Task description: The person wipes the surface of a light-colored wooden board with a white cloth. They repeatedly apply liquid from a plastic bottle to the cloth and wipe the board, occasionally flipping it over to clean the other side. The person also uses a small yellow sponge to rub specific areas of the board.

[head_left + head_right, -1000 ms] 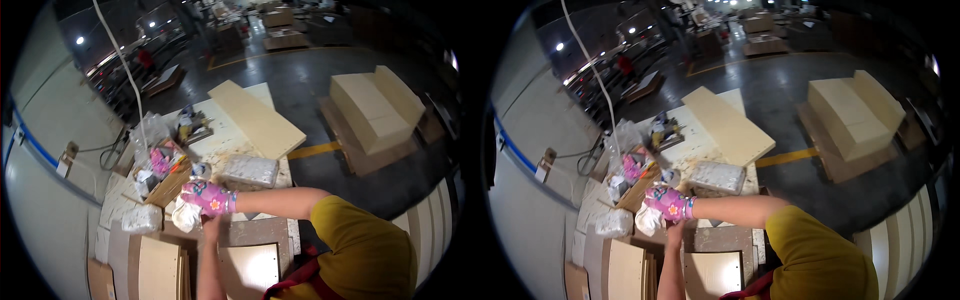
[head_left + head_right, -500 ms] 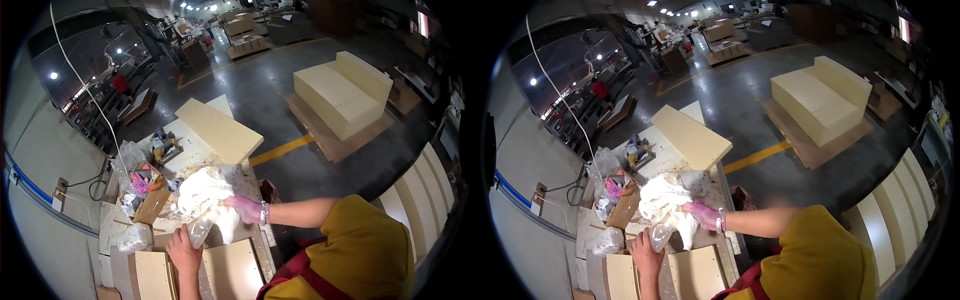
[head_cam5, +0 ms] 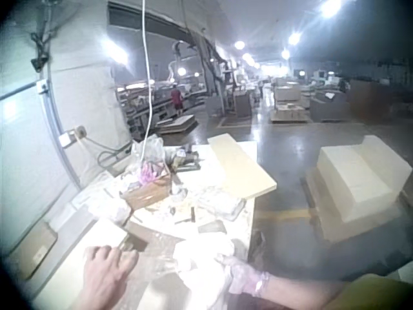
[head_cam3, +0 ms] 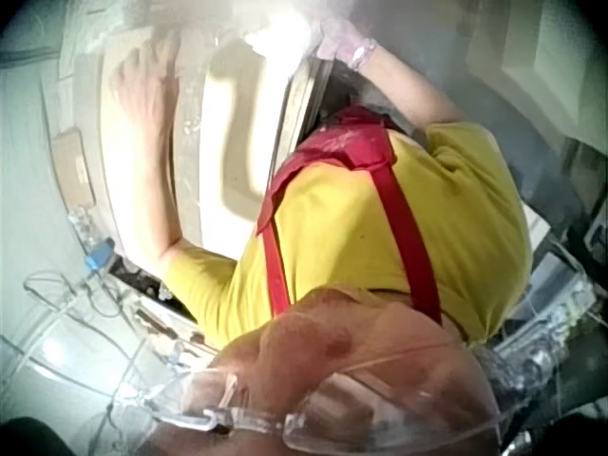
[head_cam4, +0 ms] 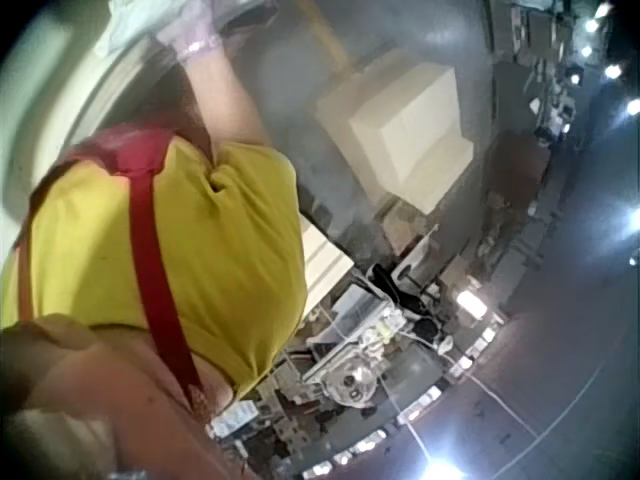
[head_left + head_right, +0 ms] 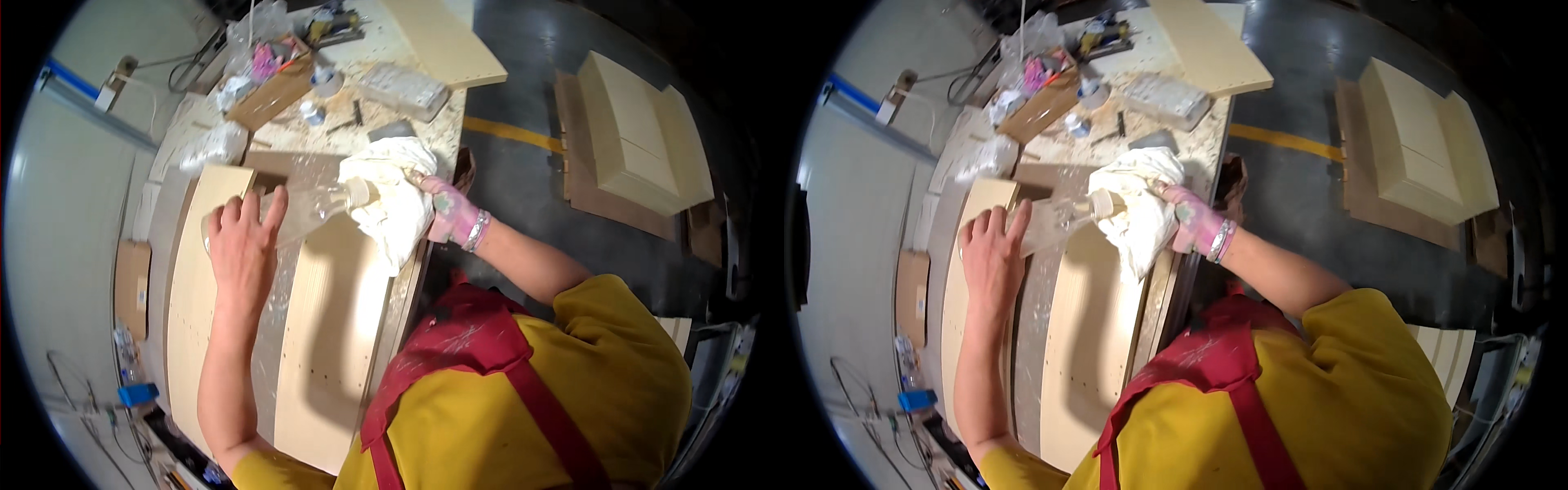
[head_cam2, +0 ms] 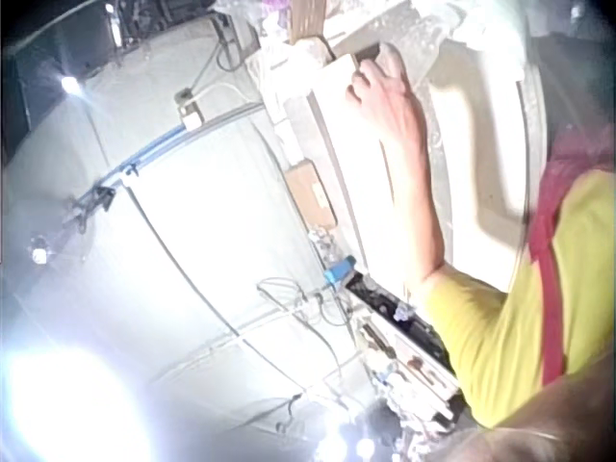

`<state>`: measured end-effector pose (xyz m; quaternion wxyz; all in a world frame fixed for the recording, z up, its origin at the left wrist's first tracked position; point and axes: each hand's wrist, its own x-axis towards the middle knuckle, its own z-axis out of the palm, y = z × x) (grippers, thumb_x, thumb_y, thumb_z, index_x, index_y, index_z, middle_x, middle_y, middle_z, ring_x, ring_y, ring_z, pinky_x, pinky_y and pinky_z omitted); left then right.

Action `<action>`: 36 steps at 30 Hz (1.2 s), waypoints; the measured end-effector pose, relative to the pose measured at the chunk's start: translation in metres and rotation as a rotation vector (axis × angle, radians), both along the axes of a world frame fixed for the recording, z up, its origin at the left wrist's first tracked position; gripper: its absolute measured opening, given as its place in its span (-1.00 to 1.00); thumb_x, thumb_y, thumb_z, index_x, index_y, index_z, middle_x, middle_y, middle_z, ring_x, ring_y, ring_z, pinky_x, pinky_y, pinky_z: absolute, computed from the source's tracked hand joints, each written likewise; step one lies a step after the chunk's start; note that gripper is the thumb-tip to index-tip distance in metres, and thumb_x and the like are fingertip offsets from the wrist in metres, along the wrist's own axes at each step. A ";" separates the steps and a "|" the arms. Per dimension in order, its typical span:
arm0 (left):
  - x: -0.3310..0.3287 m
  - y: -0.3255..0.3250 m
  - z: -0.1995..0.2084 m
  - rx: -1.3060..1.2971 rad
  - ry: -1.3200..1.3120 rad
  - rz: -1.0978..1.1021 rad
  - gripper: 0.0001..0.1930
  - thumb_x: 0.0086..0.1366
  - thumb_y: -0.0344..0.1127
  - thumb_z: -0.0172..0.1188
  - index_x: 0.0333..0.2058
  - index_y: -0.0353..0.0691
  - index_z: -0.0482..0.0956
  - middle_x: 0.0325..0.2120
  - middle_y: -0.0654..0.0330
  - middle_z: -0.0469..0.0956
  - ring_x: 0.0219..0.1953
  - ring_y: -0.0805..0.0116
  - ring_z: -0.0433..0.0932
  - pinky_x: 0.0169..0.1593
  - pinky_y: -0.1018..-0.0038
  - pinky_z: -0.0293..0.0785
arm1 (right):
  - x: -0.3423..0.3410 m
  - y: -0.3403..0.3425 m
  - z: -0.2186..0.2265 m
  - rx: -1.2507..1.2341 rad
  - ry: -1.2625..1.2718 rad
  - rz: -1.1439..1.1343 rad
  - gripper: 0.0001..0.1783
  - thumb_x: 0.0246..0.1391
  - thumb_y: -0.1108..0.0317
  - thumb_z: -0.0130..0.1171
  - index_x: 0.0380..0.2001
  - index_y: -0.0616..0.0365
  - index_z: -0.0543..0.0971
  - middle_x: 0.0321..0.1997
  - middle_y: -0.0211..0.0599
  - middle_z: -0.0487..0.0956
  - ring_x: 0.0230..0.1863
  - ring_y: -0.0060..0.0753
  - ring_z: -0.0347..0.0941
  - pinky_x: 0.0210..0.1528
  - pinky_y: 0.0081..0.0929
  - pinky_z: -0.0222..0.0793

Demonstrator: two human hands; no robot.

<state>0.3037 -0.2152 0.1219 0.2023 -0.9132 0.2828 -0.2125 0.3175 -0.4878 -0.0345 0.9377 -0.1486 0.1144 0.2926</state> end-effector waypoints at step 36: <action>-0.006 -0.006 -0.003 0.055 0.138 0.024 -0.52 0.10 -0.51 0.09 0.02 0.06 0.46 -0.19 0.20 0.46 -0.14 0.20 0.48 0.02 0.23 0.35 | -0.020 -0.021 -0.026 0.066 -0.065 0.069 -0.36 0.32 0.04 -0.22 0.32 0.21 0.21 0.33 0.01 0.32 0.33 0.05 0.25 0.38 0.03 0.11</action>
